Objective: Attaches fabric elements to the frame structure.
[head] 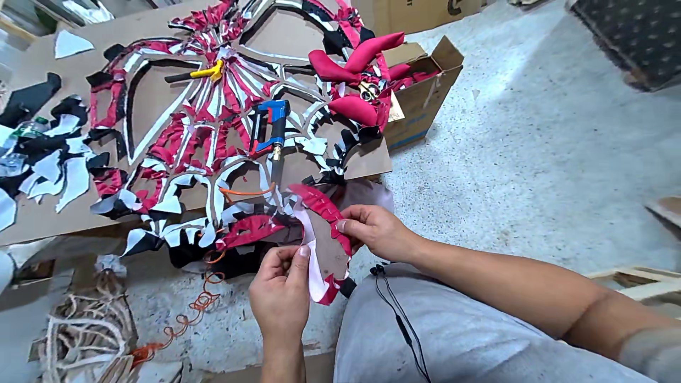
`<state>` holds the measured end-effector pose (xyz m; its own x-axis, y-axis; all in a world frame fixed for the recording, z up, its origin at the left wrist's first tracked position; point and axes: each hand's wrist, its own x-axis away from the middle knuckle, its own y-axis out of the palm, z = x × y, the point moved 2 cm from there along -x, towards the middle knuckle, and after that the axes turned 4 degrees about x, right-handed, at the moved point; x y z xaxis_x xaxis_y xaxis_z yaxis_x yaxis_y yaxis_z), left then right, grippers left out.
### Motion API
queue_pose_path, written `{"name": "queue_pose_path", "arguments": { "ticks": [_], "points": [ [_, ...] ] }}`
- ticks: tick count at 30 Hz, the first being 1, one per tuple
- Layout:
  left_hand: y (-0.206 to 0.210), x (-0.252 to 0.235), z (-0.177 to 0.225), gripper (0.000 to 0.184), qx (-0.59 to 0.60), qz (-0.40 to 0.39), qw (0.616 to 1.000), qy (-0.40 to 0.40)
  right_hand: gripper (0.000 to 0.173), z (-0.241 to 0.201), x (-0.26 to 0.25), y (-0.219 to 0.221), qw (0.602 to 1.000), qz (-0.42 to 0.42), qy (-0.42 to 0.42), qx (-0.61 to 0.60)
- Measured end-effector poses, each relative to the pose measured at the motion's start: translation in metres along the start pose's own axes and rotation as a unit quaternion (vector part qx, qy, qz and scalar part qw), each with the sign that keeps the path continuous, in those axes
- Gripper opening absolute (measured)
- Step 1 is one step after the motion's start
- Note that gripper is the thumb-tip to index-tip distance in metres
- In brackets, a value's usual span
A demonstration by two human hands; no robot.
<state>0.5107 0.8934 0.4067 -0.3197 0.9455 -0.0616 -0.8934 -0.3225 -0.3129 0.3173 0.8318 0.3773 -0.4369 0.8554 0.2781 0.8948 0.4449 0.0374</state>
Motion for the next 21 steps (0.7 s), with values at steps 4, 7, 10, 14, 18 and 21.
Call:
{"name": "queue_pose_path", "arguments": {
  "ticks": [4, 7, 10, 14, 18, 21],
  "points": [
    [0.049, 0.005, -0.008, 0.006, 0.054, -0.015, 0.998, -0.039, 0.047, -0.003, 0.002, -0.027, 0.991, -0.051, -0.026, 0.12],
    [0.075, -0.005, -0.021, 0.051, 0.111, -0.029, 0.989, -0.099, 0.049, -0.003, -0.012, -0.067, 0.968, -0.125, -0.016, 0.216],
    [0.091, -0.033, -0.04, 0.097, 0.105, -0.08, 0.984, -0.117, 0.037, 0.007, -0.04, -0.117, 0.955, -0.178, -0.014, 0.237],
    [0.118, -0.061, -0.068, 0.07, 0.058, -0.229, 0.961, -0.145, 0.034, 0.039, -0.071, -0.16, 0.964, -0.216, 0.05, 0.148],
    [0.143, -0.096, -0.091, 0.023, 0.013, -0.232, 0.94, -0.25, 0.045, 0.095, -0.093, -0.192, 0.989, -0.082, 0.084, -0.094],
    [0.163, -0.121, -0.112, 0.023, 0.004, -0.247, 0.922, -0.299, 0.043, 0.134, -0.106, -0.181, 0.975, 0.046, 0.086, -0.198]
  ]
}}
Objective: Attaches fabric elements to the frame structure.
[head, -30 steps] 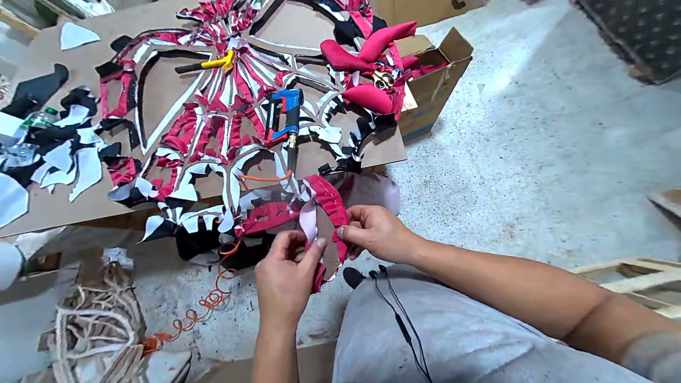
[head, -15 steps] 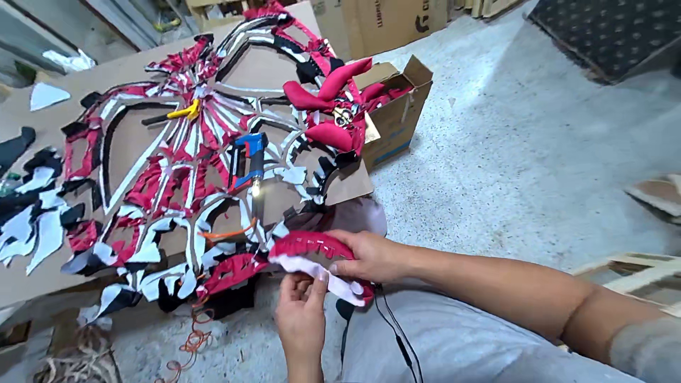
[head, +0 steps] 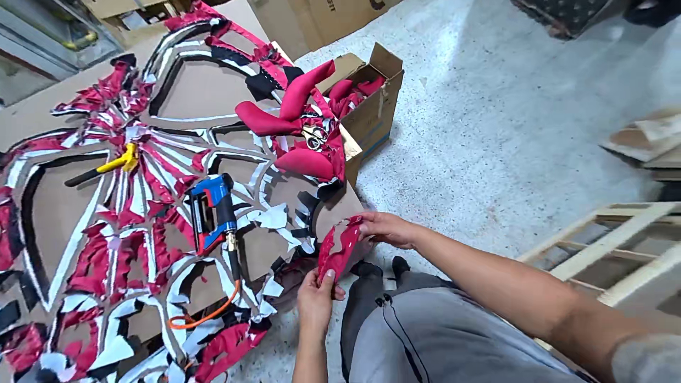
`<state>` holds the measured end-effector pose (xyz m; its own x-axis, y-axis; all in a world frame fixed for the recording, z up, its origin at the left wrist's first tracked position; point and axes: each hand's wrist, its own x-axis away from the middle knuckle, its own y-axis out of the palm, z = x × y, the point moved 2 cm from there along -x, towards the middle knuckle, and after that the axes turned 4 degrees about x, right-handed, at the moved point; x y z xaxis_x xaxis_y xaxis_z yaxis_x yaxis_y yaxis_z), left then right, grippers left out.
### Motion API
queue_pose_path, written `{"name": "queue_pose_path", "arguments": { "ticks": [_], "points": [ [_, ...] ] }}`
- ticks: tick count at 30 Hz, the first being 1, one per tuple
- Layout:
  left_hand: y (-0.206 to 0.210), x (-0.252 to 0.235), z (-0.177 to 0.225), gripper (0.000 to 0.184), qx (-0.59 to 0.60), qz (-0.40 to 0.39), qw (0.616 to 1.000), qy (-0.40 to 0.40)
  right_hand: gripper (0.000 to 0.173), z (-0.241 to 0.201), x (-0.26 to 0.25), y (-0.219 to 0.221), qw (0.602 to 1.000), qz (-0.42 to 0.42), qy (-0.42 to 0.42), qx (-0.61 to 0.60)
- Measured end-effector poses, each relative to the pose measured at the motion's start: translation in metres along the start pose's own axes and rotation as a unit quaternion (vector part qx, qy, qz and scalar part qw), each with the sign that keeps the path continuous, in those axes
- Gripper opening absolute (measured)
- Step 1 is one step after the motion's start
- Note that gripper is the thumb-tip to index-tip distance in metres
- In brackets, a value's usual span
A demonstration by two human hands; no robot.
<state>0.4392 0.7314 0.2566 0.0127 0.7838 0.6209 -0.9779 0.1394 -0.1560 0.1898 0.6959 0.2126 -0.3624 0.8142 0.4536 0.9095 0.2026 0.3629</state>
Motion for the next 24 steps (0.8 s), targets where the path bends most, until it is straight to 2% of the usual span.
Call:
{"name": "queue_pose_path", "arguments": {
  "ticks": [3, 4, 5, 6, 8, 10, 11, 13, 15, 19, 24],
  "points": [
    [0.014, -0.033, 0.0, 0.027, -0.05, -0.057, 0.996, -0.041, 0.039, 0.023, -0.027, 0.026, 0.988, 0.106, 0.065, -0.095],
    [0.016, -0.041, 0.003, 0.031, -0.13, -0.064, 0.988, -0.053, 0.041, 0.028, -0.039, 0.031, 0.982, 0.119, 0.081, -0.12],
    [0.015, -0.048, 0.01, 0.037, -0.255, -0.071, 0.963, -0.055, 0.041, 0.028, -0.051, 0.032, 0.979, 0.134, 0.082, -0.133],
    [0.012, -0.053, 0.02, 0.044, -0.378, -0.076, 0.922, -0.039, 0.04, 0.027, -0.065, 0.032, 0.976, 0.152, 0.076, -0.136],
    [0.002, -0.055, 0.034, 0.045, -0.496, -0.052, 0.864, 0.068, 0.041, 0.02, -0.089, 0.029, 0.971, 0.189, 0.057, -0.135],
    [-0.014, -0.06, 0.035, 0.036, -0.485, 0.004, 0.838, 0.249, 0.045, 0.014, -0.106, 0.029, 0.966, 0.201, 0.048, -0.153],
    [-0.022, -0.067, 0.036, 0.037, -0.474, 0.024, 0.825, 0.308, 0.045, 0.012, -0.112, 0.03, 0.964, 0.201, 0.048, -0.167],
    [-0.036, -0.087, 0.043, 0.045, -0.455, 0.043, 0.818, 0.35, 0.043, 0.011, -0.123, 0.031, 0.961, 0.19, 0.038, -0.2],
    [-0.044, -0.111, 0.051, 0.046, -0.435, 0.04, 0.839, 0.326, 0.039, 0.013, -0.128, 0.029, 0.959, 0.166, 0.014, -0.229],
    [-0.042, -0.148, 0.075, 0.043, -0.375, -0.023, 0.907, 0.189, 0.03, 0.017, -0.13, 0.03, 0.96, 0.147, -0.017, -0.239],
    [-0.016, -0.187, 0.102, 0.036, -0.393, -0.115, 0.91, 0.065, 0.035, 0.02, -0.138, 0.044, 0.93, 0.241, -0.043, -0.276]
  ]
}}
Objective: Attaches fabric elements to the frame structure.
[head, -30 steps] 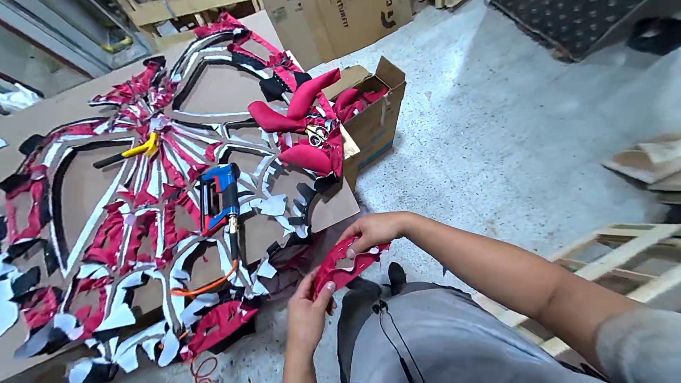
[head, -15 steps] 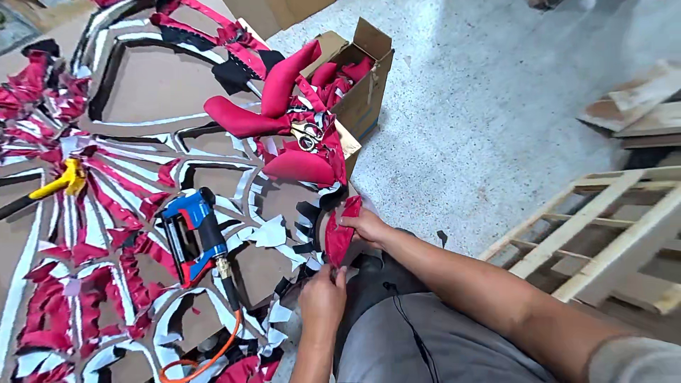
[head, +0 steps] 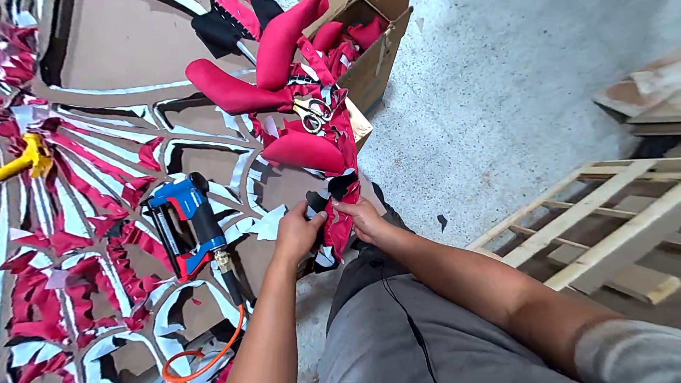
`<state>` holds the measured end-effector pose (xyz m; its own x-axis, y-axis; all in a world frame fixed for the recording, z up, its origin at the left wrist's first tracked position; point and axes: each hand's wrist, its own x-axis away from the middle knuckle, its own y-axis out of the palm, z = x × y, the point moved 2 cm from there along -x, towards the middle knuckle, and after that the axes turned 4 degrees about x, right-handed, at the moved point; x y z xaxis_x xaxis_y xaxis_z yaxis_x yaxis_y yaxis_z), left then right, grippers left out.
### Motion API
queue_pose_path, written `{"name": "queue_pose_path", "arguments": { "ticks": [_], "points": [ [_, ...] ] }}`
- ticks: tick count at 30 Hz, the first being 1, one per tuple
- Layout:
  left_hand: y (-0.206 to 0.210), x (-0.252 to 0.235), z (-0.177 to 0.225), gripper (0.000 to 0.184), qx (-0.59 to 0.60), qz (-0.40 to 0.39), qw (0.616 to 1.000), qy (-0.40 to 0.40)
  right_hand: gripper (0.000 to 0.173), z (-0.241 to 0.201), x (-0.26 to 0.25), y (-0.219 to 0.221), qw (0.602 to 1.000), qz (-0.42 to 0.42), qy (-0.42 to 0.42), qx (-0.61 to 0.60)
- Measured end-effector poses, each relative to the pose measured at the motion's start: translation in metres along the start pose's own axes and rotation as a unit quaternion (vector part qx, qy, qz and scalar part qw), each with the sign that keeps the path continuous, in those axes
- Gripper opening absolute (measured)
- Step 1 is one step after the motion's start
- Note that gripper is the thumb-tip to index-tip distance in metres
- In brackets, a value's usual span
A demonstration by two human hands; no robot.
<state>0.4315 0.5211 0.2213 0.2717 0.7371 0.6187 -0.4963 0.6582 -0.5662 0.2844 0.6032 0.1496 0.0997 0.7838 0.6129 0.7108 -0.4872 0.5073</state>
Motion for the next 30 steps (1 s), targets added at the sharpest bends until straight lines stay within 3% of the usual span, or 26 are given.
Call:
{"name": "queue_pose_path", "arguments": {
  "ticks": [4, 8, 15, 21, 25, 30],
  "points": [
    [0.012, -0.019, -0.005, 0.035, 0.034, -0.056, 0.997, -0.049, 0.027, 0.004, 0.001, 0.002, 0.998, 0.053, -0.028, -0.019],
    [0.013, -0.016, -0.003, 0.031, 0.067, -0.05, 0.996, -0.03, 0.029, 0.002, 0.002, 0.006, 0.995, 0.087, -0.012, -0.037],
    [0.009, -0.013, -0.002, 0.021, 0.072, -0.096, 0.992, -0.04, 0.029, 0.01, 0.003, 0.005, 0.997, 0.037, 0.01, -0.068],
    [0.005, -0.018, -0.005, 0.033, 0.152, -0.161, 0.975, -0.033, 0.029, 0.011, 0.0, 0.005, 0.994, 0.001, 0.015, -0.109],
    [0.007, -0.018, -0.006, 0.037, 0.152, -0.154, 0.976, -0.02, 0.026, -0.011, 0.023, 0.01, 0.998, 0.039, 0.008, -0.039],
    [0.004, -0.018, -0.01, 0.039, 0.148, -0.166, 0.975, -0.012, 0.027, -0.007, 0.018, 0.012, 0.998, 0.035, -0.015, -0.047]
  ]
}}
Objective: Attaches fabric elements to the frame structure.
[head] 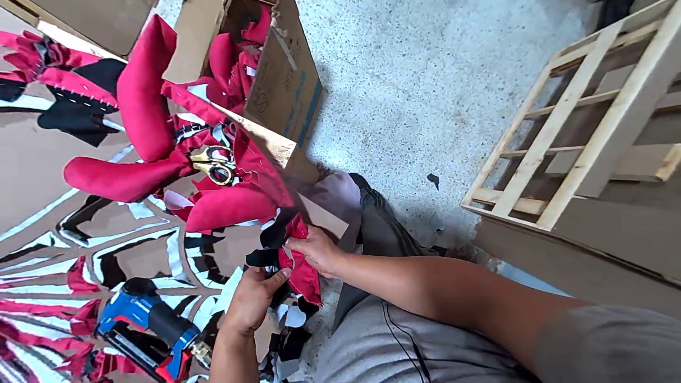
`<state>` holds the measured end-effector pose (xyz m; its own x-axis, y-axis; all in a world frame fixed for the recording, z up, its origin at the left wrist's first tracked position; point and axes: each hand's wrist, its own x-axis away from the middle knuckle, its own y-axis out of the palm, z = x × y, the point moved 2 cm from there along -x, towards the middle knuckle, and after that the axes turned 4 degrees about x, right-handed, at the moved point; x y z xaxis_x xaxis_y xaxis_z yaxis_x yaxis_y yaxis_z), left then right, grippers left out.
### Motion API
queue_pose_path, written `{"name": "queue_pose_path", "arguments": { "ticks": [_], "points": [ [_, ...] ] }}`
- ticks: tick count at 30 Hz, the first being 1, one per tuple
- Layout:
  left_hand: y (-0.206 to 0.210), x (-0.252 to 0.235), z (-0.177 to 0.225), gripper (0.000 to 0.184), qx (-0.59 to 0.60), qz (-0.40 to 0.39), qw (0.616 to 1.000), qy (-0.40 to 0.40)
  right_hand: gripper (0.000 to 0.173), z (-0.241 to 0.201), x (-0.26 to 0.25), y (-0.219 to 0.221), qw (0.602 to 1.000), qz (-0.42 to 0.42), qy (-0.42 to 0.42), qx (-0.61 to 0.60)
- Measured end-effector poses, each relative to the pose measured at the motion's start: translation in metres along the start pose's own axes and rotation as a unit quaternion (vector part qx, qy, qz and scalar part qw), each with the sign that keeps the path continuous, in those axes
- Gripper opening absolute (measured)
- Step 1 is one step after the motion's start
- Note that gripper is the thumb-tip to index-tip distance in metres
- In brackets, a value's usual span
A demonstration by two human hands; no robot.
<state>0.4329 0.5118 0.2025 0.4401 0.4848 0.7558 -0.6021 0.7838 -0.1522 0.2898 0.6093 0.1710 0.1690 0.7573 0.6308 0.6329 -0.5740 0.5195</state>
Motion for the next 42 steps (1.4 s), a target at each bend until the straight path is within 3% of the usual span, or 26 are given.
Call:
{"name": "queue_pose_path", "arguments": {
  "ticks": [5, 12, 20, 22, 24, 27, 30, 32, 34, 36, 40, 42],
  "points": [
    [-0.001, 0.0, -0.002, 0.034, 0.003, -0.006, 1.0, -0.01, 0.028, 0.001, 0.001, 0.002, 1.0, 0.008, -0.001, 0.017],
    [-0.003, -0.001, -0.002, 0.025, 0.012, -0.01, 1.0, 0.002, 0.024, 0.005, -0.007, -0.003, 0.992, -0.052, 0.063, -0.091],
    [0.003, 0.003, 0.0, 0.018, 0.009, 0.011, 1.0, 0.001, 0.017, 0.018, -0.021, -0.001, 0.997, -0.021, 0.018, -0.077],
    [0.001, 0.013, 0.006, 0.02, -0.059, 0.072, 0.996, 0.004, 0.016, 0.019, -0.02, 0.001, 0.998, 0.003, 0.018, -0.053],
    [-0.021, 0.037, 0.013, 0.039, -0.147, 0.186, 0.97, 0.052, 0.015, 0.017, -0.024, 0.003, 0.998, 0.012, 0.017, -0.058],
    [-0.079, 0.071, 0.003, 0.052, -0.272, 0.391, 0.878, 0.055, 0.015, 0.017, -0.025, 0.003, 0.998, 0.024, 0.013, -0.052],
    [-0.116, 0.067, -0.023, 0.073, -0.355, 0.437, 0.825, -0.056, 0.014, 0.015, -0.023, 0.005, 0.998, 0.037, 0.016, -0.039],
    [-0.127, 0.055, -0.033, 0.086, -0.366, 0.452, 0.809, -0.084, 0.014, 0.013, -0.023, 0.006, 0.998, 0.045, 0.021, -0.029],
    [-0.139, 0.043, -0.04, 0.09, -0.316, 0.464, 0.819, -0.115, 0.015, 0.013, -0.024, 0.004, 0.998, 0.051, 0.026, -0.023],
    [-0.153, 0.037, -0.046, 0.084, -0.219, 0.45, 0.855, -0.134, 0.015, 0.013, -0.025, 0.004, 0.998, 0.054, 0.03, -0.025],
    [-0.169, 0.052, -0.032, 0.064, -0.089, 0.439, 0.888, -0.103, 0.014, 0.013, -0.026, 0.004, 0.998, 0.052, 0.021, -0.026],
    [-0.161, 0.084, -0.021, 0.04, -0.064, 0.414, 0.905, -0.067, 0.014, 0.014, -0.027, 0.004, 0.998, 0.049, 0.02, -0.028]
  ]
}}
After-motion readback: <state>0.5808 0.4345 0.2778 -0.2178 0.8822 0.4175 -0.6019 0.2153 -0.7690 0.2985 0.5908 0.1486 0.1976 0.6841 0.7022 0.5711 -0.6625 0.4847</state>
